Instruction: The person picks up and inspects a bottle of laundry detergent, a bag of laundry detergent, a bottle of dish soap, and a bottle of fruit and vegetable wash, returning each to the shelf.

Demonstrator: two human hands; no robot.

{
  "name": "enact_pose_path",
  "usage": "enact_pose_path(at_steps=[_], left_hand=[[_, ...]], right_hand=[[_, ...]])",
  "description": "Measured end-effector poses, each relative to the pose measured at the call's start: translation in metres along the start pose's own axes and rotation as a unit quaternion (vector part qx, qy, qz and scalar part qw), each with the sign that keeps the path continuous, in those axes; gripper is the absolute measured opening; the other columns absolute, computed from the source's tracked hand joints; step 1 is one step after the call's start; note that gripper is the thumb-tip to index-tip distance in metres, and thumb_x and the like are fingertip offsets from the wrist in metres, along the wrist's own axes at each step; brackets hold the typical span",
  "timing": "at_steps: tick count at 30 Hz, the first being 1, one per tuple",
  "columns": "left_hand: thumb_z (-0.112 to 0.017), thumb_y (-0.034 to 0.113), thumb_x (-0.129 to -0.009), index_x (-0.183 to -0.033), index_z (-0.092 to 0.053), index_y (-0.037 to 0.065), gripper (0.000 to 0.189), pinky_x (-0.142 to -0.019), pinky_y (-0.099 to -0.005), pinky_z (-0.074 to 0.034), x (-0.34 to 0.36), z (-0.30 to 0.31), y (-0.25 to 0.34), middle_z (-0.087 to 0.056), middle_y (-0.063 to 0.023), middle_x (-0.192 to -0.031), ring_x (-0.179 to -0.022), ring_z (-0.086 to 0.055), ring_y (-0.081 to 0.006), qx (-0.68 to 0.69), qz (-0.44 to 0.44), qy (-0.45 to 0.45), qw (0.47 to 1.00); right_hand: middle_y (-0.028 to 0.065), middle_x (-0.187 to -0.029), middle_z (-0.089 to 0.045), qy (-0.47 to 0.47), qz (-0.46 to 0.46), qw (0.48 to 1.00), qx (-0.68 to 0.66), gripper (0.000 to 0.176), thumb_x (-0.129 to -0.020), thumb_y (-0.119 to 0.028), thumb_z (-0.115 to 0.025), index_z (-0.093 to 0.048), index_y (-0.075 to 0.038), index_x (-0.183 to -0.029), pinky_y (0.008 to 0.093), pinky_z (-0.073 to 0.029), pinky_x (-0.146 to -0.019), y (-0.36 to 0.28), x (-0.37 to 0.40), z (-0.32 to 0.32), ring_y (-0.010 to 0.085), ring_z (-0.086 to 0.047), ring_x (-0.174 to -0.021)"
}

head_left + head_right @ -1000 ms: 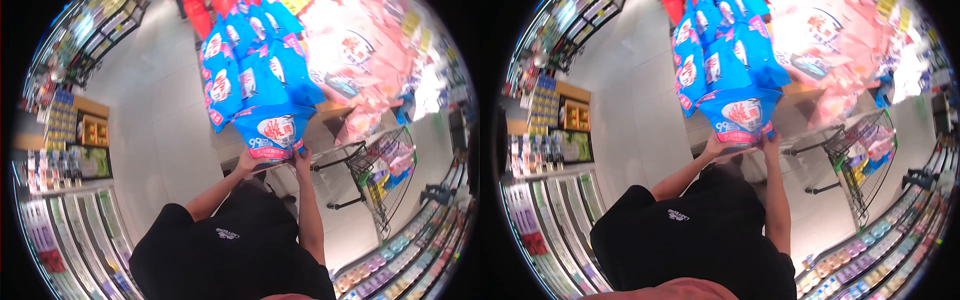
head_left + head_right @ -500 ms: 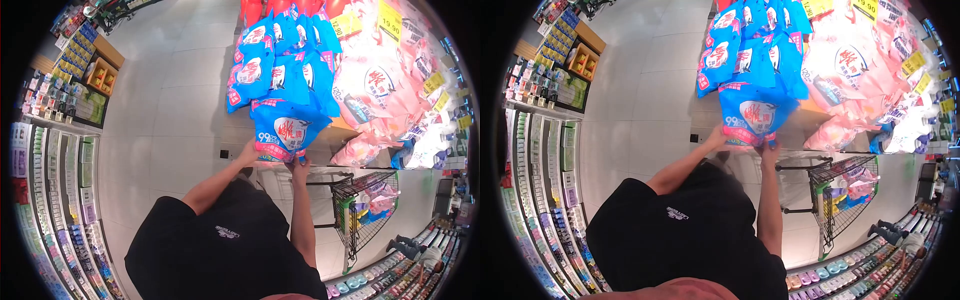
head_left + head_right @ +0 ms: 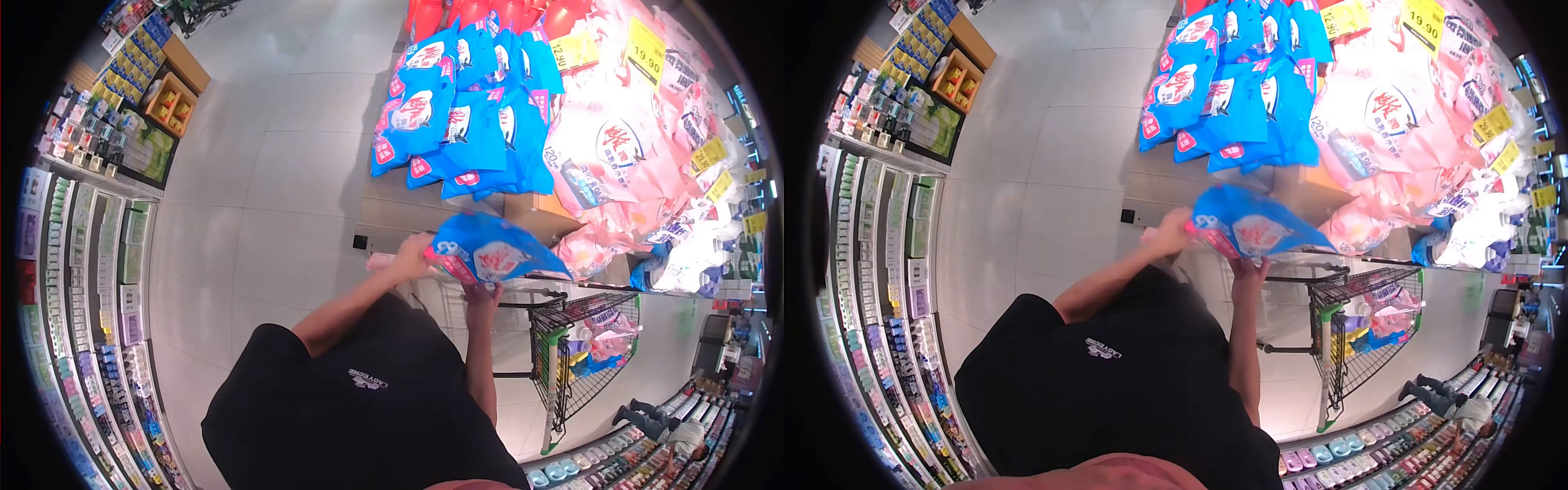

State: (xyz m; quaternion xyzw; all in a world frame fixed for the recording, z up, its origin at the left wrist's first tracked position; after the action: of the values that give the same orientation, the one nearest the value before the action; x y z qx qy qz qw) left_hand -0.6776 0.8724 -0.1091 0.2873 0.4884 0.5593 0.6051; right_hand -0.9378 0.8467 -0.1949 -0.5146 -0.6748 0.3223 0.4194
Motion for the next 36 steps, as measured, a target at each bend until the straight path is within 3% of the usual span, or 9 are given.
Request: enact_pose_path(at_steps=[4, 5, 6, 9, 16, 19, 28, 31, 36], left_hand=[[-0.088, 0.013, -0.080, -0.137, -0.059, 0.005, 0.064, -0.085, -0.0375, -0.055, -0.046, 0.057, -0.050, -0.073, -0.0083, -0.120, -0.100, -0.065, -0.0161, 0.197, 0.174, -0.085, 0.961], [-0.089, 0.016, -0.080, -0.140, -0.056, 0.004, 0.070, -0.089, -0.0382, -0.055, -0.063, 0.074, -0.050, -0.071, -0.0109, -0.121, -0.101, -0.066, -0.0190, 0.146, 0.101, -0.015, 0.984], [-0.090, 0.018, -0.079, -0.143, -0.052, 0.003, 0.076, -0.092, -0.0390, -0.055, -0.072, 0.088, -0.048, -0.070, -0.0135, -0.122, -0.102, -0.066, -0.0220, 0.093, 0.027, 0.055, 0.994], [-0.091, 0.021, -0.079, -0.146, -0.047, -0.001, 0.083, -0.094, -0.0396, -0.054, -0.070, 0.103, -0.089, -0.068, -0.0178, -0.124, -0.104, -0.067, -0.0272, -0.099, 0.131, 0.260, 0.951], [-0.076, 0.028, -0.096, -0.142, -0.050, -0.003, 0.062, -0.102, -0.0432, -0.051, -0.031, 0.080, -0.106, -0.063, -0.0235, -0.132, -0.122, -0.064, -0.0329, -0.034, 0.191, 0.249, 0.949], [-0.071, 0.024, -0.099, -0.139, -0.052, -0.002, 0.051, -0.096, -0.0409, -0.053, -0.017, 0.065, -0.096, -0.065, -0.0214, -0.128, -0.113, -0.066, -0.0299, -0.147, 0.108, 0.336, 0.924], [-0.066, 0.013, -0.102, -0.127, -0.057, -0.001, 0.030, -0.076, -0.0309, -0.052, 0.015, -0.017, -0.042, -0.070, -0.0103, -0.109, -0.087, -0.067, -0.0157, 0.051, 0.123, 0.167, 0.977], [-0.064, 0.018, -0.104, -0.124, -0.059, 0.001, 0.027, -0.071, -0.0307, -0.054, 0.013, -0.037, -0.051, -0.072, -0.0096, -0.103, -0.082, -0.069, -0.0159, 0.274, 0.228, 0.163, 0.920], [-0.063, 0.026, -0.105, -0.120, -0.062, 0.002, 0.028, -0.069, -0.0285, -0.053, 0.006, -0.055, -0.067, -0.073, -0.0085, -0.096, -0.079, -0.069, -0.0149, 0.265, 0.302, 0.156, 0.902]], right_hand=[[0.0248, -0.142, -0.052, -0.021, -0.042, 0.995, -0.089, 0.066, -0.100, 0.000, -0.062, -0.027, -0.009, -0.156, 0.0491, -0.051, -0.110, -0.036, 0.013, -0.083, 0.0369, -0.057, -0.131], [0.0275, -0.142, -0.052, -0.048, -0.034, 0.994, -0.092, 0.067, -0.102, 0.000, -0.060, -0.024, -0.010, -0.157, 0.0509, -0.051, -0.110, -0.038, 0.010, -0.097, 0.0385, -0.058, -0.131], [0.0294, -0.142, -0.052, -0.065, -0.058, 0.992, -0.094, 0.065, -0.102, -0.001, -0.059, -0.025, -0.008, -0.157, 0.0508, -0.051, -0.110, -0.033, 0.004, -0.104, 0.0391, -0.058, -0.131], [0.0319, -0.140, -0.054, -0.099, -0.094, 0.989, -0.058, 0.061, -0.103, -0.004, -0.060, -0.028, -0.004, -0.155, 0.0489, -0.052, -0.108, -0.014, -0.008, -0.108, 0.0392, -0.060, -0.130], [0.0254, -0.129, -0.064, -0.075, -0.064, 0.992, 0.078, 0.042, -0.102, -0.008, -0.063, -0.049, 0.006, -0.139, 0.0405, -0.057, -0.101, -0.003, -0.004, -0.075, 0.0343, -0.070, -0.114], [0.0227, -0.122, -0.069, -0.078, -0.069, 0.990, 0.095, 0.033, -0.102, -0.007, -0.062, -0.057, 0.007, -0.131, 0.0384, -0.059, -0.096, -0.002, -0.001, -0.062, 0.0323, -0.072, -0.110], [0.0207, -0.113, -0.073, 0.052, -0.150, 0.980, 0.123, 0.030, -0.104, -0.011, -0.058, -0.061, 0.005, -0.130, 0.0358, -0.062, -0.086, 0.019, 0.073, 0.057, 0.0293, -0.075, -0.100], [0.0204, -0.111, -0.073, 0.117, -0.163, 0.973, 0.114, 0.032, -0.104, -0.012, -0.059, -0.060, 0.005, -0.131, 0.0352, -0.062, -0.084, 0.032, 0.112, 0.107, 0.0287, -0.076, -0.098], [0.0211, -0.109, -0.073, 0.219, -0.188, 0.955, 0.065, 0.033, -0.103, -0.011, -0.059, -0.060, 0.005, -0.131, 0.0356, -0.063, -0.081, 0.060, 0.194, 0.176, 0.0295, -0.076, -0.097]])
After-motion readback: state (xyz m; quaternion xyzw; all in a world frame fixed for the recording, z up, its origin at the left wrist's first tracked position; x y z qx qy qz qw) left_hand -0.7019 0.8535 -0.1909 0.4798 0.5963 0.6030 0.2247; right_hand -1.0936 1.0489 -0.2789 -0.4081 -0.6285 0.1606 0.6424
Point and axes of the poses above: each hand's wrist, its own x-axis away from the middle knuckle, its own z-axis out of the back of the hand, y = z × x, the point moved 3 cm from there along -x, towards the middle knuckle
